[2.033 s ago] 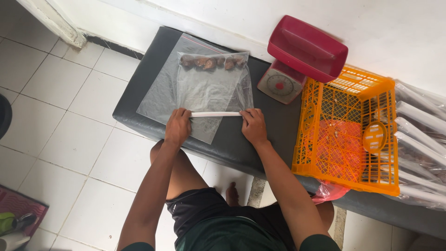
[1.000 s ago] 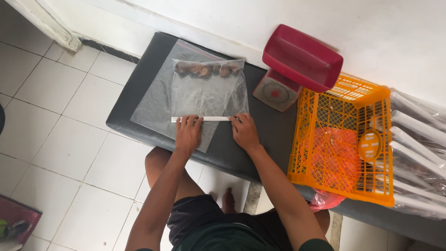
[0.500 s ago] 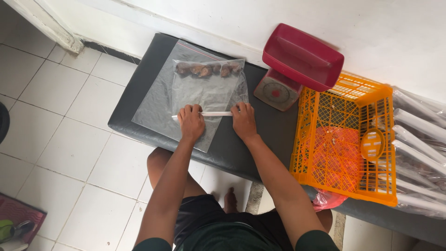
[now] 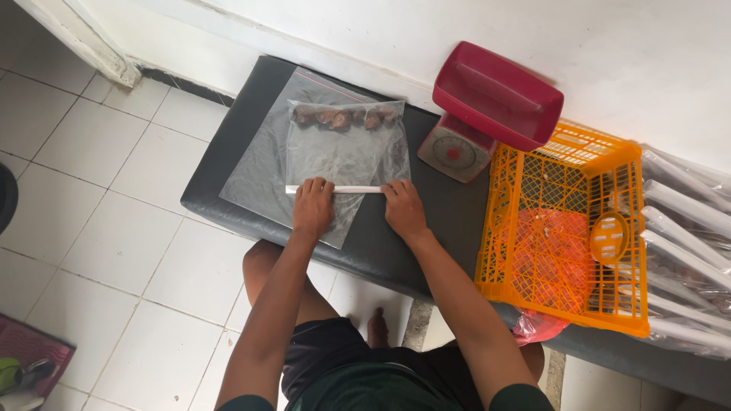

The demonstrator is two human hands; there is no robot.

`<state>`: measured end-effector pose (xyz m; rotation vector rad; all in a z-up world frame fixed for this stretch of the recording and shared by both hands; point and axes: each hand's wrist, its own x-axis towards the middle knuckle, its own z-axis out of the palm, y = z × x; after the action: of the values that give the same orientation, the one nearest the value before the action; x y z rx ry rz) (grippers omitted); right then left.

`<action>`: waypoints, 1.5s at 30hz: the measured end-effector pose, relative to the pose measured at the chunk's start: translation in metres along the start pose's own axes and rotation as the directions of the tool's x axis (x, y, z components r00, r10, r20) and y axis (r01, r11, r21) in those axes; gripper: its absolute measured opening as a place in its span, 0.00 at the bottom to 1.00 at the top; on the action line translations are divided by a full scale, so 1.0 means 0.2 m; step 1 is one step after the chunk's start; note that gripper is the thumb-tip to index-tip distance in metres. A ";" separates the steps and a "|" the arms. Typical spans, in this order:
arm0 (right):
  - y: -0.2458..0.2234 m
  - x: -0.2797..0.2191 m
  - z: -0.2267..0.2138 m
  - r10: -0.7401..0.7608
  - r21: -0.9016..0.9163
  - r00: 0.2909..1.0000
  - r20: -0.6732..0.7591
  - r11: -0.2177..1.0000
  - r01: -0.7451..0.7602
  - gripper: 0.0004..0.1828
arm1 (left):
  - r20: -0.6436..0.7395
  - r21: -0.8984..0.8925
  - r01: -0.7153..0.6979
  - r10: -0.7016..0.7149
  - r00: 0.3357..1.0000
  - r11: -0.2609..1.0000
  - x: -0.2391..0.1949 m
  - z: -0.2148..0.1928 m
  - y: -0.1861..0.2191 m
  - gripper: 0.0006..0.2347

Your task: The person places several small brown fruits from an orange crate into a red weighing tray, then transfers them into a clear plastic bag. They seal the bag and use a white cylindrical tool to press along the seal, likely to remove air or secure the closure.

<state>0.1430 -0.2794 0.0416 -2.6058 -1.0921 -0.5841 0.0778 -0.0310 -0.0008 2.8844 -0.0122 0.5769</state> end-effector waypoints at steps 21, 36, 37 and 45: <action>-0.08 -0.11 -0.20 -0.027 0.044 1.000 -0.014 0.999 0.027 0.11 | -0.067 -0.022 -0.118 0.116 0.991 0.993 -0.15 -0.16 0.03 0.06; 0.02 -0.11 -0.06 0.059 0.063 0.993 0.107 0.996 -0.066 0.11 | 0.027 0.021 0.115 -0.115 0.993 0.993 -0.18 -0.11 0.00 0.05; 0.02 -0.10 -0.07 0.062 0.060 0.992 0.106 0.996 -0.069 0.11 | 0.027 0.019 0.110 -0.111 0.993 0.994 -0.17 -0.09 0.01 0.05; 0.04 -0.05 -0.02 0.175 0.175 0.974 0.141 0.964 -0.199 0.07 | 0.059 0.036 0.396 -0.397 0.916 0.918 -0.06 -0.03 0.05 0.05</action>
<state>0.1412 -0.2923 0.0409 -2.5677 -0.8738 -0.2647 0.0633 -0.0393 0.0020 2.8052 0.5604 0.4044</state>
